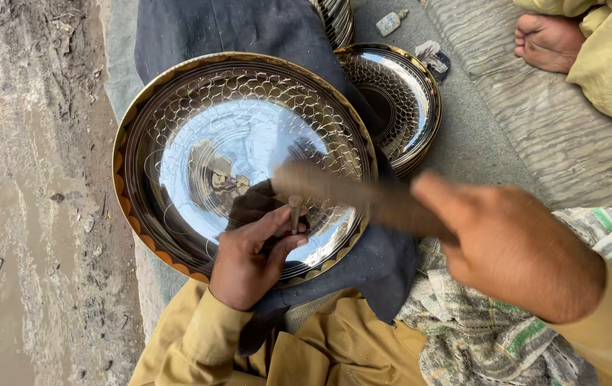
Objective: The person uses a hammer and a small metal punch to create a decorative pattern on a round metal plate. They repeatedly strike the punch against the plate's surface to form a textured design.
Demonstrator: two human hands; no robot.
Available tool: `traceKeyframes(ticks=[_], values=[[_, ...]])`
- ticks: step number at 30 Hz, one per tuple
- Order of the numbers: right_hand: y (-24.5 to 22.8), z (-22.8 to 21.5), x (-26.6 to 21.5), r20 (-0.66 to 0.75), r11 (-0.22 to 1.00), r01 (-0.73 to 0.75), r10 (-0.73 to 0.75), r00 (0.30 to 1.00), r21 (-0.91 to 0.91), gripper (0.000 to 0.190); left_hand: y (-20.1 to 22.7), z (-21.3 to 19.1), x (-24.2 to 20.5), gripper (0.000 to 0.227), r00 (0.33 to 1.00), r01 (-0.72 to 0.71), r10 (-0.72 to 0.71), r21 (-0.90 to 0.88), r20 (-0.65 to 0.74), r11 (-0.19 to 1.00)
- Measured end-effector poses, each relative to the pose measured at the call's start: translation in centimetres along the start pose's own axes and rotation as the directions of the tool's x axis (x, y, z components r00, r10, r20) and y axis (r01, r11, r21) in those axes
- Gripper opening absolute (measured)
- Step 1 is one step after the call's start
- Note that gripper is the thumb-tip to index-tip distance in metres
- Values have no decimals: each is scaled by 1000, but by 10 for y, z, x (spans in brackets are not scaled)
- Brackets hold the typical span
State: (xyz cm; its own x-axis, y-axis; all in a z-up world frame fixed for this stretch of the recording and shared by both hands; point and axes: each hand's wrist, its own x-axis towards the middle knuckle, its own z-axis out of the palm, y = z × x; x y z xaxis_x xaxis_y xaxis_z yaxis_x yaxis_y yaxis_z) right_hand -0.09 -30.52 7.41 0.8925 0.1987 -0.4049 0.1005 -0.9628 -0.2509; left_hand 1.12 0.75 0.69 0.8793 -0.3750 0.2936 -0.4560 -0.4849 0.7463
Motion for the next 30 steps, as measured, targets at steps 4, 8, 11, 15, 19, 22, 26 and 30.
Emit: traceKeyframes(ticks=[4,8,11,15,19,22,26,30], values=[[11,50,-19,-424,903,296,-146,894,313,56,2,-9,18,42,979,-94,84,45,185,995],[-6,112,-33,-446,840,107,170,879,531,48,2,-17,37,40,899,-162,114,79,424,984],[-20,148,-39,-388,773,32,282,877,634,56,-3,-18,46,41,816,-268,215,21,536,963],[-43,187,-43,-438,655,18,484,757,755,37,-3,-16,58,63,676,-330,249,-16,694,944],[-52,204,-37,-669,839,124,323,669,530,51,3,-14,59,64,595,-440,306,-18,743,898],[-44,193,-30,-461,776,-27,402,791,630,53,9,-20,51,55,722,-389,268,54,638,920],[-28,166,-32,-384,693,-57,464,798,719,53,2,-24,44,47,875,-186,175,-19,451,982],[-21,146,-37,-548,776,155,274,790,612,48,-8,-19,33,46,887,-226,236,-74,396,971]])
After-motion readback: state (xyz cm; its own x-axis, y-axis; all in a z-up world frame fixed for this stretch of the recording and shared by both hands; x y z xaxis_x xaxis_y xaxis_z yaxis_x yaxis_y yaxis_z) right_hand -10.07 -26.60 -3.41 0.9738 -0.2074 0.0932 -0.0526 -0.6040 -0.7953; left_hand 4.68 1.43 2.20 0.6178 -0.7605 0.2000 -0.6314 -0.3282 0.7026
